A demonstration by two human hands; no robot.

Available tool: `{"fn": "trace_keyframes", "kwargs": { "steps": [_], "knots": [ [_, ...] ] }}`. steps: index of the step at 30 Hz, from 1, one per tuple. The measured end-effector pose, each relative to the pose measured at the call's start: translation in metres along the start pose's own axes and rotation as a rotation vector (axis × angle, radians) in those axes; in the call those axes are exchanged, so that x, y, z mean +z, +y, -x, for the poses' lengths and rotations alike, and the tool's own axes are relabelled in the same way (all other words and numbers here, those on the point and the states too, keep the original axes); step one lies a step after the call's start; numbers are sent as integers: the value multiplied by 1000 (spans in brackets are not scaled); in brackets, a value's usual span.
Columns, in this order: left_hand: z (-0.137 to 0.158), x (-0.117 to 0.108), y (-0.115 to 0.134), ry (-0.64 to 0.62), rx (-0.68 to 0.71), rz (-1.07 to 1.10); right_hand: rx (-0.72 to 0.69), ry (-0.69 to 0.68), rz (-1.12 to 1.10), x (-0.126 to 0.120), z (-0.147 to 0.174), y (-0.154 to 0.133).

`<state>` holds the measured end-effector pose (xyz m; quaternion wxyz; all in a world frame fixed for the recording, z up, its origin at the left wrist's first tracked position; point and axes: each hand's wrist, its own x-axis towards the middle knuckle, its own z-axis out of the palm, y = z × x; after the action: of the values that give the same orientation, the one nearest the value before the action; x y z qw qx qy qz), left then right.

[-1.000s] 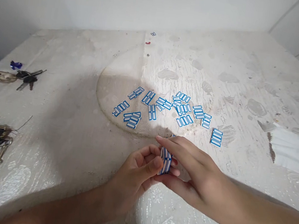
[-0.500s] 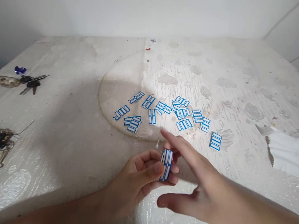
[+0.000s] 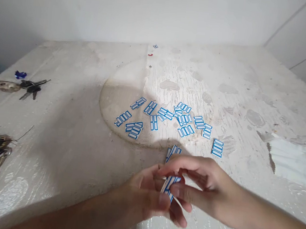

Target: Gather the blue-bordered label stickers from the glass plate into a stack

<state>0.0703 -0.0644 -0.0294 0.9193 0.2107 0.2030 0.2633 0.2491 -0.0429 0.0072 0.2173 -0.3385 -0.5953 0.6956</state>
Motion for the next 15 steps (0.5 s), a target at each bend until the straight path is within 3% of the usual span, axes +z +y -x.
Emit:
{"fn": "trace_keyframes", "kwargs": {
  "steps": [2, 5, 7, 11, 15],
  "knots": [
    [1, -1, -8, 15, -50, -88, -45, -38, 248, 3, 3, -5],
    [3, 3, -17, 165, -89, -222, -221, -71, 527, 6, 8, -11],
    [4, 7, -16, 225, -127, -199, -288, 1, 644, 2, 10, -12],
    [6, 8, 3, 196, -115, 11, -267, 335, 834, -17, 3, -5],
    [6, -1, 22, 272, -37, 227, -149, 320, 1141, -21, -11, 10]
  ]
}}
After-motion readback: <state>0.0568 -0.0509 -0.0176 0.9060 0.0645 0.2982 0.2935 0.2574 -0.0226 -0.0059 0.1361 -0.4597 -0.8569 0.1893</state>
